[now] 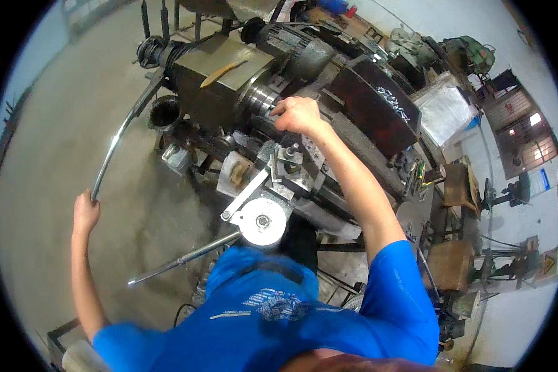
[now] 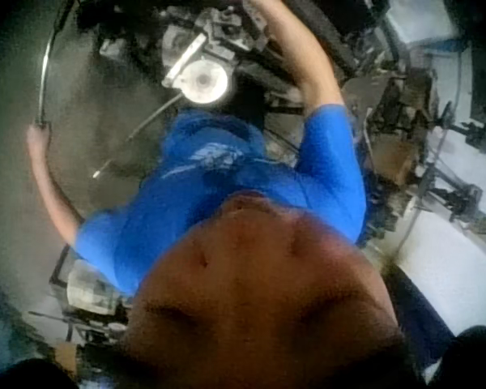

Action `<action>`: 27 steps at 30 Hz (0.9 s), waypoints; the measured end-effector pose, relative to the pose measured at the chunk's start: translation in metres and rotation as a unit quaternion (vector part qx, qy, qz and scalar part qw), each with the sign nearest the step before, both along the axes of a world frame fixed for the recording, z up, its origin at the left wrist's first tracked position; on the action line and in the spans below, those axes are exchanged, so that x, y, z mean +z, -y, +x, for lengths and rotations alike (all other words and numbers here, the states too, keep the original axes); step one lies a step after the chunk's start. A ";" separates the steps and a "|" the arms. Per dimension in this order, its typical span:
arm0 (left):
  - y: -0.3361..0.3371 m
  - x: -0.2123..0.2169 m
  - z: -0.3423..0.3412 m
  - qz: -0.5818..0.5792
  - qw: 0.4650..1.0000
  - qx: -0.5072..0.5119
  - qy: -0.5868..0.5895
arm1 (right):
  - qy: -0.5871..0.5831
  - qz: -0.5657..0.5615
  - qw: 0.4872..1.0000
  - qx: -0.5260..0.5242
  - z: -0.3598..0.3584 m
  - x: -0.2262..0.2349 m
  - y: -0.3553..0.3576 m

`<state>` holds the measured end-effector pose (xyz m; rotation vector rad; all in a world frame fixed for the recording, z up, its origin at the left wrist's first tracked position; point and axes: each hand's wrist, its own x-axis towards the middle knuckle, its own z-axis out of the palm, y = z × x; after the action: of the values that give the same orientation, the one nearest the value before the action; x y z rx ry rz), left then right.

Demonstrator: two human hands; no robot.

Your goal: The person operates a metal lathe, repeatedly loading small metal pieces into the chuck, engaging the machine, and collecting the finished parts into a mesh basket. The cycle of loading, machining, and collecting is repeated throughout the clip.

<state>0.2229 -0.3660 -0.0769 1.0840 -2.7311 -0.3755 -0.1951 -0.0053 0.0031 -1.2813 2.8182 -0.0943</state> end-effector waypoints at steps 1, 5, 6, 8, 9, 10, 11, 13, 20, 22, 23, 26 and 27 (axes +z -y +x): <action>0.004 -0.005 0.001 -0.035 0.999 -0.005 0.007 | -0.006 -0.015 1.000 0.010 -0.005 -0.006 0.000; 0.031 -0.015 0.001 -0.154 0.985 -0.042 0.061 | -0.031 -0.009 0.999 0.032 -0.002 -0.003 -0.010; 0.053 -0.009 0.002 -0.190 0.977 -0.054 0.076 | -0.027 -0.009 0.999 0.030 0.001 -0.001 -0.013; 0.151 -0.009 0.025 -0.293 0.946 -0.088 0.107 | -0.005 -0.010 0.999 0.034 0.001 -0.004 -0.006; 0.189 -0.031 0.028 -0.339 0.930 -0.131 0.056 | 0.006 0.012 1.000 0.026 -0.002 -0.006 -0.006; 0.218 -0.040 0.015 -0.357 0.924 -0.123 0.060 | -0.004 -0.002 0.999 0.031 0.000 -0.002 -0.004; 0.238 -0.033 -0.007 -0.378 0.915 -0.124 0.064 | -0.003 -0.001 1.000 0.018 0.000 -0.001 -0.005; 0.245 -0.040 -0.025 -0.396 0.906 -0.147 0.016 | -0.001 0.001 1.000 -0.008 -0.003 -0.002 -0.009; 0.237 -0.029 -0.018 -0.349 0.932 -0.001 0.097 | -0.001 -0.093 0.994 0.056 0.005 0.004 -0.017; 0.213 -0.021 -0.032 -0.251 0.967 0.049 -0.015 | -0.064 -0.177 0.977 0.100 0.027 0.023 -0.035; 0.177 -0.014 -0.058 -0.172 0.979 0.059 -0.097 | -0.099 -0.212 0.966 0.112 0.039 0.031 -0.050; 0.116 -0.068 -0.093 -0.131 0.894 -0.099 -0.418 | -0.141 -0.236 0.959 0.069 0.070 0.046 -0.113; 0.083 -0.088 -0.116 -0.116 0.910 -0.059 -0.393 | -0.126 -0.238 0.962 0.041 0.079 0.048 -0.140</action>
<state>0.1064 -0.4488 -0.1652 0.5310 -2.0437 -0.3844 -0.1161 0.1348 0.0508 -1.5955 3.0657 -0.6916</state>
